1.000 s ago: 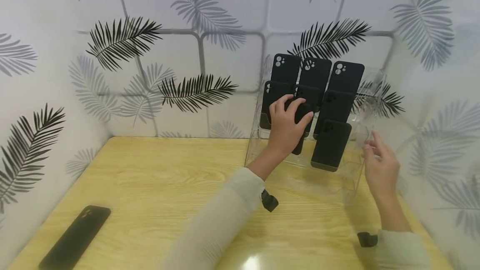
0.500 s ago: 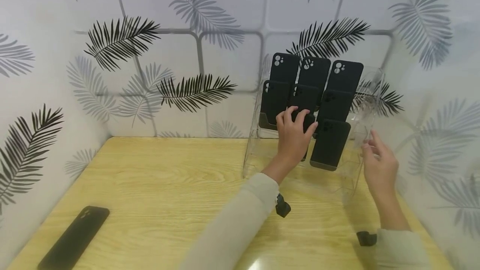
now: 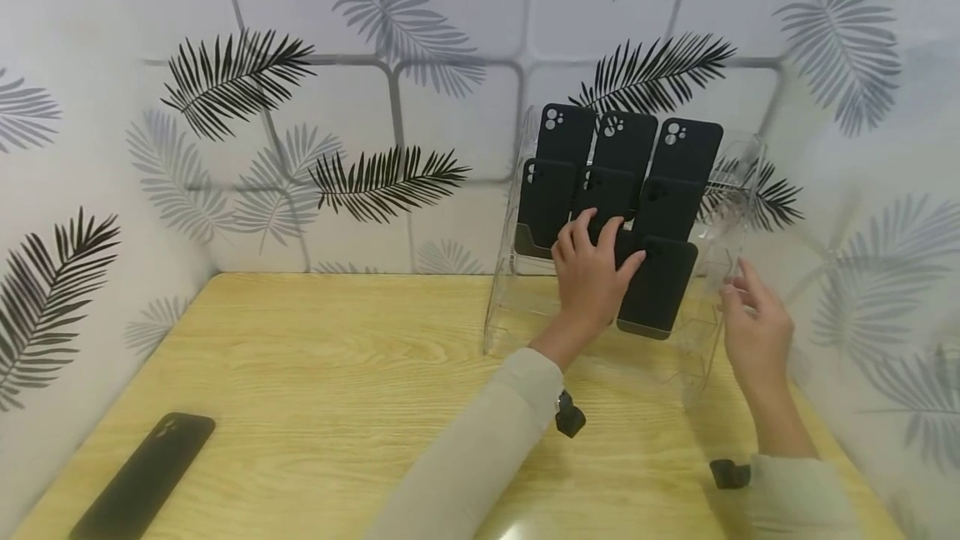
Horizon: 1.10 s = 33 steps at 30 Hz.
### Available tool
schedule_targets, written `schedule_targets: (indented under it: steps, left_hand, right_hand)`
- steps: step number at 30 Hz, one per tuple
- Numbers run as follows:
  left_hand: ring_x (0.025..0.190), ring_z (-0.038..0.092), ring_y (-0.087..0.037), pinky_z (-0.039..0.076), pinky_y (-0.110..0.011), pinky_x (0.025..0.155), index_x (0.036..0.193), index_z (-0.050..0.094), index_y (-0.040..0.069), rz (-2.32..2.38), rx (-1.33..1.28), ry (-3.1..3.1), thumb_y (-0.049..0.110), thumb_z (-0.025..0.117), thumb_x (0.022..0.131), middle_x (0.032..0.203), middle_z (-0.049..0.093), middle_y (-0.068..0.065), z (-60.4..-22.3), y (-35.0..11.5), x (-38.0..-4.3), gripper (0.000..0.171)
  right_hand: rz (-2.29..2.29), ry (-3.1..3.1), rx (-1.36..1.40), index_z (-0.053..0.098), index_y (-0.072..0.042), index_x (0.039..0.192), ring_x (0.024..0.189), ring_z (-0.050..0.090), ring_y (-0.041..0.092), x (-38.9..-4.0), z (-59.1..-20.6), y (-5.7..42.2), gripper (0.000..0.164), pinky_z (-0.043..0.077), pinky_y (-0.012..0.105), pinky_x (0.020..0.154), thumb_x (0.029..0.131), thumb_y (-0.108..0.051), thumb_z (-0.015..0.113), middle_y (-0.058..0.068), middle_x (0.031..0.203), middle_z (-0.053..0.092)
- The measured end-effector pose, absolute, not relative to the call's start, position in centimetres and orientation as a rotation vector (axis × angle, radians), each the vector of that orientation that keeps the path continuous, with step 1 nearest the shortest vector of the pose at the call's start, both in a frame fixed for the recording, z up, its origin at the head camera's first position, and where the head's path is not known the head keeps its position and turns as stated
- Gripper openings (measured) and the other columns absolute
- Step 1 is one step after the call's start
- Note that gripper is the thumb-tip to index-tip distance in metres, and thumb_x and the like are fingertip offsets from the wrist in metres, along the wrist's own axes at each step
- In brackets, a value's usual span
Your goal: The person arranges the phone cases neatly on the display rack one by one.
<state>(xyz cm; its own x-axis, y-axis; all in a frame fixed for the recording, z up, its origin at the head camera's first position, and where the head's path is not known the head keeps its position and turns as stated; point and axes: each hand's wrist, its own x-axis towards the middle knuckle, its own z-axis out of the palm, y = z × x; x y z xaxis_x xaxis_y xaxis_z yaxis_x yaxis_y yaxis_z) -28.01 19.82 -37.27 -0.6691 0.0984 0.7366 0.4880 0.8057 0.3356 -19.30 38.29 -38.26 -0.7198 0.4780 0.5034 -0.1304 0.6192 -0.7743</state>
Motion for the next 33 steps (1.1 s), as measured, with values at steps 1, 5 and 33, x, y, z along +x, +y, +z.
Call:
schedule_targets:
  steps: [1,5,33]
  left_hand:
    - [0.133,0.036,-0.023,0.036,-0.043,0.11,0.142,0.053,0.03,-0.658,-0.433,-2.236,0.061,0.06,0.094,0.151,0.037,-0.002,-37.1,19.6,-28.1,0.057]
    - [0.132,0.038,-0.023,0.034,-0.043,0.109,0.141,0.054,0.03,-0.602,-0.474,-2.192,0.063,0.061,0.092,0.15,0.039,-0.003,-36.1,18.3,-28.2,0.06]
    - [0.139,0.039,-0.033,0.027,-0.061,0.113,0.155,0.04,0.021,-0.414,-0.669,-2.444,0.059,0.055,0.097,0.156,0.038,-0.012,-36.7,-2.6,-24.9,0.071]
  right_hand:
    - [1.093,-2.128,-0.27,0.05,-0.02,0.15,0.079,0.052,-0.019,-19.3,-38.3,38.2,0.047,0.044,0.003,0.075,0.103,-0.021,0.053,0.02,0.129,0.065]
    - [1.078,-2.125,-0.271,0.051,-0.019,0.149,0.078,0.051,-0.02,-19.4,-38.2,38.2,0.047,0.043,0.003,0.075,0.103,-0.021,0.053,0.02,0.129,0.065]
    - [1.086,-2.143,-0.284,0.049,-0.024,0.151,0.078,0.051,-0.02,-19.3,-38.1,38.1,0.047,0.042,0.003,0.074,0.104,-0.022,0.053,0.019,0.129,0.065]
